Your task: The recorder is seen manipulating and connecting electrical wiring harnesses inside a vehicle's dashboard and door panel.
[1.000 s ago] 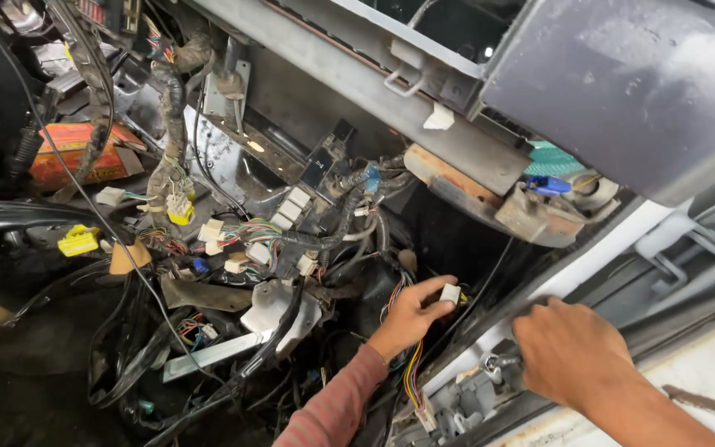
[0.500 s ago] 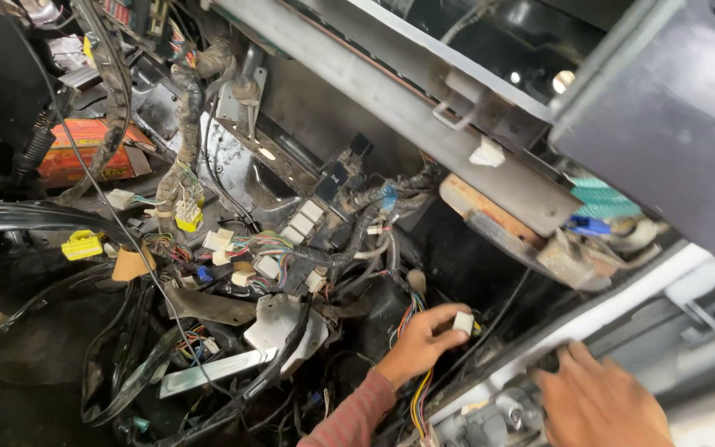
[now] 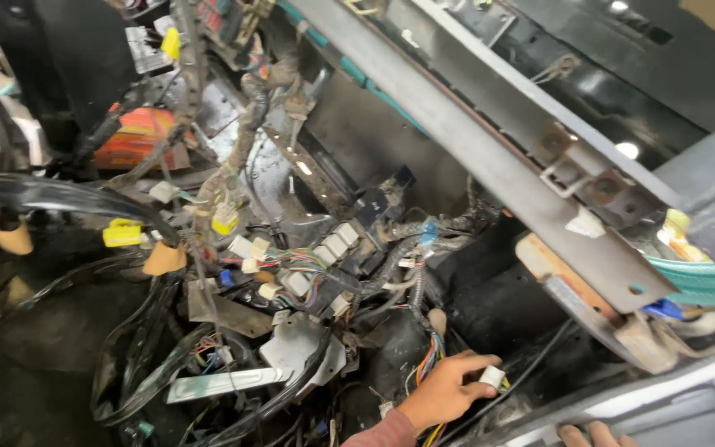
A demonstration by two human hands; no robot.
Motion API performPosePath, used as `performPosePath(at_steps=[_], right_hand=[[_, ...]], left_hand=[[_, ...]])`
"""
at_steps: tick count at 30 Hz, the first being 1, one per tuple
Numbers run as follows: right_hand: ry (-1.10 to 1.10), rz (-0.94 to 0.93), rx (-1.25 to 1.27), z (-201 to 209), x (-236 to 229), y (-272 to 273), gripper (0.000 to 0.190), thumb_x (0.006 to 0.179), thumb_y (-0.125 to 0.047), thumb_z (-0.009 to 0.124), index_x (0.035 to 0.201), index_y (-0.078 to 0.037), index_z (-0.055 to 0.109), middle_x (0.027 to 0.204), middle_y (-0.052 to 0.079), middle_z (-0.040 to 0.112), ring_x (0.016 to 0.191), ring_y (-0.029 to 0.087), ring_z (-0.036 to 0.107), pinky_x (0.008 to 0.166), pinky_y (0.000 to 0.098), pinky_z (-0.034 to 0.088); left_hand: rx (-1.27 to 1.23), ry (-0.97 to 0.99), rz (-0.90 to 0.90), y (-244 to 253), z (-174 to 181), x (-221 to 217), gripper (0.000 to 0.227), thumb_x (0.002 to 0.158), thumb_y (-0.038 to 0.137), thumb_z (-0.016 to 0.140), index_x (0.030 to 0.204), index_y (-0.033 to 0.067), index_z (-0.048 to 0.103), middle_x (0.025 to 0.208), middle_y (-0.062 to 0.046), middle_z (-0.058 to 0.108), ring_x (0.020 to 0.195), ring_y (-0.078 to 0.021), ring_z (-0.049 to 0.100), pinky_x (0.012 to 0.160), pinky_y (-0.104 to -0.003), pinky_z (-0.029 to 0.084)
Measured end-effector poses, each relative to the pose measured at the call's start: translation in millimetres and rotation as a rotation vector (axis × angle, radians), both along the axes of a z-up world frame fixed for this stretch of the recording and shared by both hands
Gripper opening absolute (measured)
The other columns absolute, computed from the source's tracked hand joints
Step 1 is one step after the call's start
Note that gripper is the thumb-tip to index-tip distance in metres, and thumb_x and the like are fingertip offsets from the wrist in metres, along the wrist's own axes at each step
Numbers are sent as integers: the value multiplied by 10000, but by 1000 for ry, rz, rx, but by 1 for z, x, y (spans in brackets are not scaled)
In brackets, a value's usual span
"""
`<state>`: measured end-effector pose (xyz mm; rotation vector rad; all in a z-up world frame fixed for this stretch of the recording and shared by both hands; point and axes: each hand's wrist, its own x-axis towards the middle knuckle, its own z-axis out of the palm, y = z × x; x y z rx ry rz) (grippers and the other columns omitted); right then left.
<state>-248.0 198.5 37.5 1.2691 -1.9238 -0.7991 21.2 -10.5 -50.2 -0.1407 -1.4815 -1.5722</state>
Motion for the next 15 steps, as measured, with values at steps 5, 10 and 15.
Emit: performPosePath(at_steps=[5,10,15], right_hand=[[-11,-190,245,72,120,-10,560,832,-464,594,1389,-411,569,1108,-44,691,850,181,756,774,410,618],[-54,-368,383,107,183,-30,608,831,-586,635,1414,-436,549,1181,-15,672,1100,166,700,939,455,553],[-8,-430,380,87,152,-23,598,865,-539,621,1447,-453,519,1230,-30,650,1186,145,655,979,480,543]], left_hand=[[265,29,-259,-8,-23,-37,438,891,30,759,1314,0,654,1112,-72,715,980,-132,666,888,-284,534],[332,71,-433,-9,-15,0,449,922,9,720,1361,-5,629,1144,-38,713,1023,-115,673,931,-280,540],[324,84,-449,-6,-22,-10,465,949,-7,654,1410,9,597,1129,-36,712,993,-109,665,911,-279,542]])
